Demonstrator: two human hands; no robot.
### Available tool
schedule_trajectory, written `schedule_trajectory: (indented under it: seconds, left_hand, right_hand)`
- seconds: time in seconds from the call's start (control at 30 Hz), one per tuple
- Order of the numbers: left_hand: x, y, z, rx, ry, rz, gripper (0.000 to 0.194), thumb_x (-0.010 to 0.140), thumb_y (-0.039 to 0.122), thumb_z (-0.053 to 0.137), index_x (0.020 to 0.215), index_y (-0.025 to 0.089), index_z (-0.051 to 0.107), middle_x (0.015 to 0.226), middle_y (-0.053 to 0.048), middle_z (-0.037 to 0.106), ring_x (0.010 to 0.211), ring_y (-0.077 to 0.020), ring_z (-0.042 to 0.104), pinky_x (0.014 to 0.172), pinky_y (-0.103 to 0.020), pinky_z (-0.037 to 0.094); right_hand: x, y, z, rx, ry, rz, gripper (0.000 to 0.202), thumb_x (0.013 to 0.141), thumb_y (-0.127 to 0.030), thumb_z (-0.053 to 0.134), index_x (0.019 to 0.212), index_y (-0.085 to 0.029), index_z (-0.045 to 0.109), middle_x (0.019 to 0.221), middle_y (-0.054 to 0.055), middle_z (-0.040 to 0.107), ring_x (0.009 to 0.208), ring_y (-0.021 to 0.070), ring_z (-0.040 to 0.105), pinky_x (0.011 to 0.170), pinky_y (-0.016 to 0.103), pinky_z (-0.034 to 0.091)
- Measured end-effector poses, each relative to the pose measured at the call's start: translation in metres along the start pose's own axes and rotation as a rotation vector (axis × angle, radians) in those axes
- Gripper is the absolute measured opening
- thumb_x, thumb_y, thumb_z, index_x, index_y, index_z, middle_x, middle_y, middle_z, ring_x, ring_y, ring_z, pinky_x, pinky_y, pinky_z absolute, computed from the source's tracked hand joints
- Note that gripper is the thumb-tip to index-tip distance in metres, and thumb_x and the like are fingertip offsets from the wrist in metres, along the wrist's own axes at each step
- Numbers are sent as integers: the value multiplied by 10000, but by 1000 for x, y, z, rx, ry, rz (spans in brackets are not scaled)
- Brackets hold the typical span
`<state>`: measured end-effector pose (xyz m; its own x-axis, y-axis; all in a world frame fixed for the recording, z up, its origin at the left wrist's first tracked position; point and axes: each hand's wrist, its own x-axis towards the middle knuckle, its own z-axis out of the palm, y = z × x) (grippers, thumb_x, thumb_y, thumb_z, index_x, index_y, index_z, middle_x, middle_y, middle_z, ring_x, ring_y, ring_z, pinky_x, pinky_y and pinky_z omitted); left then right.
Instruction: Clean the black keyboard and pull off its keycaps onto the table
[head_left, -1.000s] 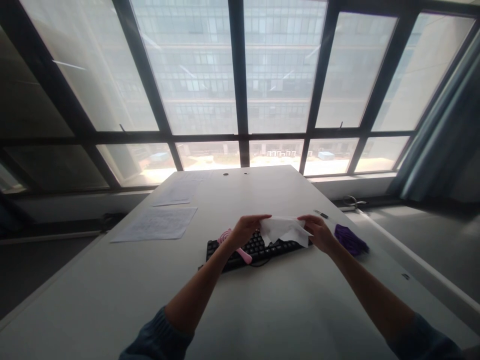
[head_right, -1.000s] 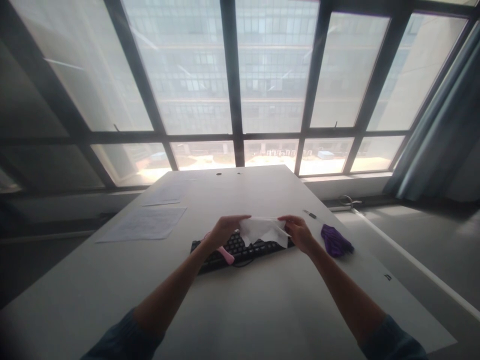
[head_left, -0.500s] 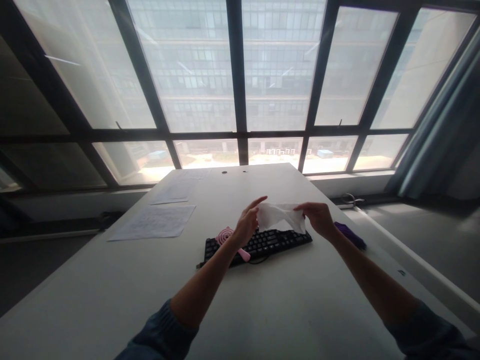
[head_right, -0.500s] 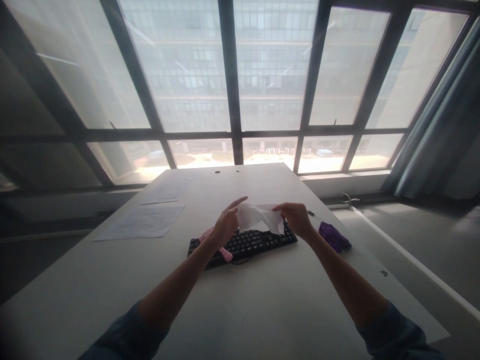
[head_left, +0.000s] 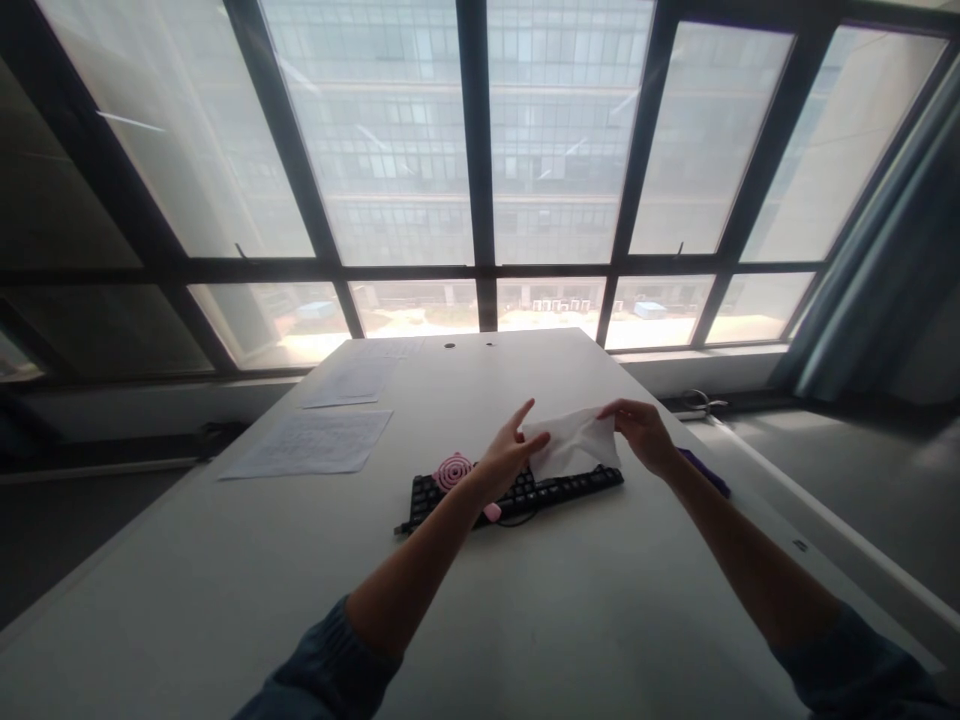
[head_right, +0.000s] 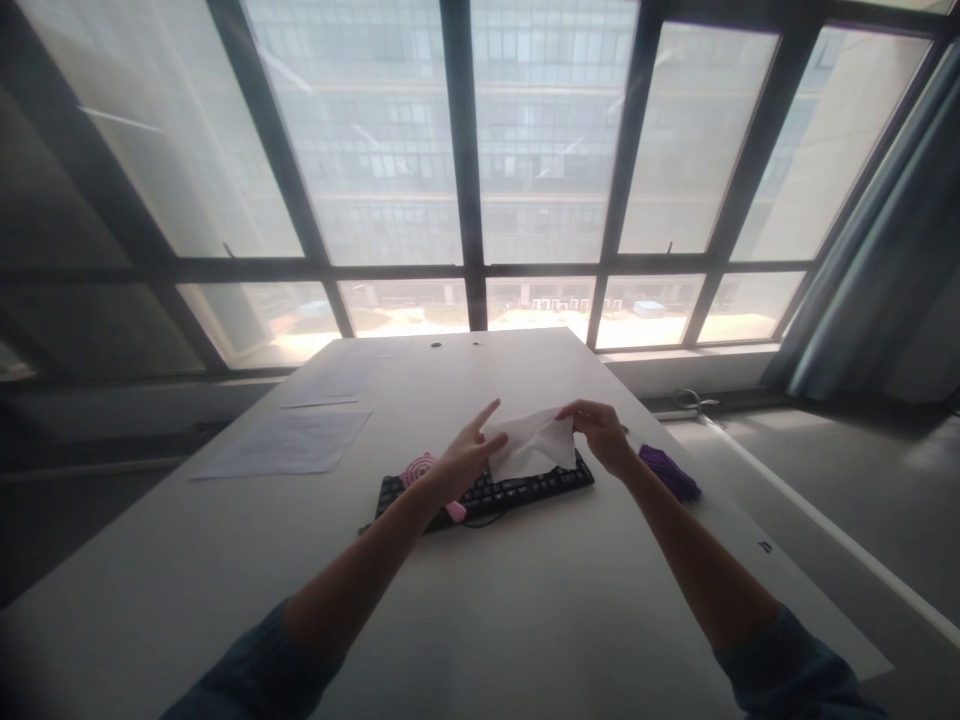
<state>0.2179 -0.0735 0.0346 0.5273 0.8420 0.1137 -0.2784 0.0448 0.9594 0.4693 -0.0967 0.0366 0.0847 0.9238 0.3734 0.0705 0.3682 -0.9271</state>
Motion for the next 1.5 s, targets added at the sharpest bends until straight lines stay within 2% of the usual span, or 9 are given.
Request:
schedule_trajectory:
  seconds: [0.2,0.4,0.6,0.77,0.87,0.97,1.13,1.37,1.5]
  left_hand:
    - [8,-5,1,113,262,102,929,674,365,860,1469,190,412,763,-23,719,661,-151,657,628,-250,546]
    - [9,-1,-8,218,257,172,898,693,365,835,1467,186,417,718,-10,709,616,-144,624,570,-233,522]
    - [7,-7,-7,231,175,214,865,681,371,826,1439,166,464,797,-13,705,665,-126,605,607,-222,507]
    - [6,-16,-4,262,281,214,713,769,422,742,1386,129,535,604,30,604,498,-72,451,447,-166,346]
    - [8,-20,-5,274,265,181,718,789,415,721,1419,152,498,625,27,613,477,-69,440,430,-168,327]
    - [11,-21,-8,364,213,149,752,808,412,703,1466,171,428,678,9,657,493,-84,497,446,-176,364]
    - [8,-3,-25,558,230,219,809,840,430,672,1514,188,297,1057,-105,726,814,-176,677,689,-276,535]
    - [-24,35,-90,663,472,286,664,882,448,592,1447,183,362,1046,-104,728,796,-193,672,654,-307,527]
    - [-50,37,-131,692,641,261,696,840,473,638,1420,175,395,974,-95,735,748,-216,659,612,-324,513]
  right_hand:
    - [-14,2,21,116,-21,232,748,780,-573,680,1407,-236,454,769,18,692,709,205,653,622,308,518]
    - [-20,12,26,180,-11,256,835,646,-318,861,1377,-252,463,914,28,739,842,208,686,741,307,552]
    - [-20,17,32,175,68,298,748,710,-388,807,1368,-212,500,855,44,738,765,203,687,668,300,553]
    - [-28,28,32,183,117,235,798,672,-362,832,1384,-214,502,876,28,746,807,193,691,725,293,546]
    - [-30,40,26,170,92,282,624,696,-415,811,1242,-176,626,870,43,743,832,195,686,737,288,540]
    - [-23,54,13,176,96,342,386,706,-417,791,975,-153,710,907,70,739,842,194,683,734,282,545]
    - [24,76,-33,-73,259,314,353,671,-428,745,882,-152,682,811,73,730,684,195,674,561,276,536]
    - [135,110,-107,-432,380,316,309,710,-373,720,879,-123,654,798,76,716,683,173,643,589,245,507]
    - [167,139,-133,-737,400,415,324,769,-273,673,1027,-76,663,982,161,711,867,240,660,766,330,524]
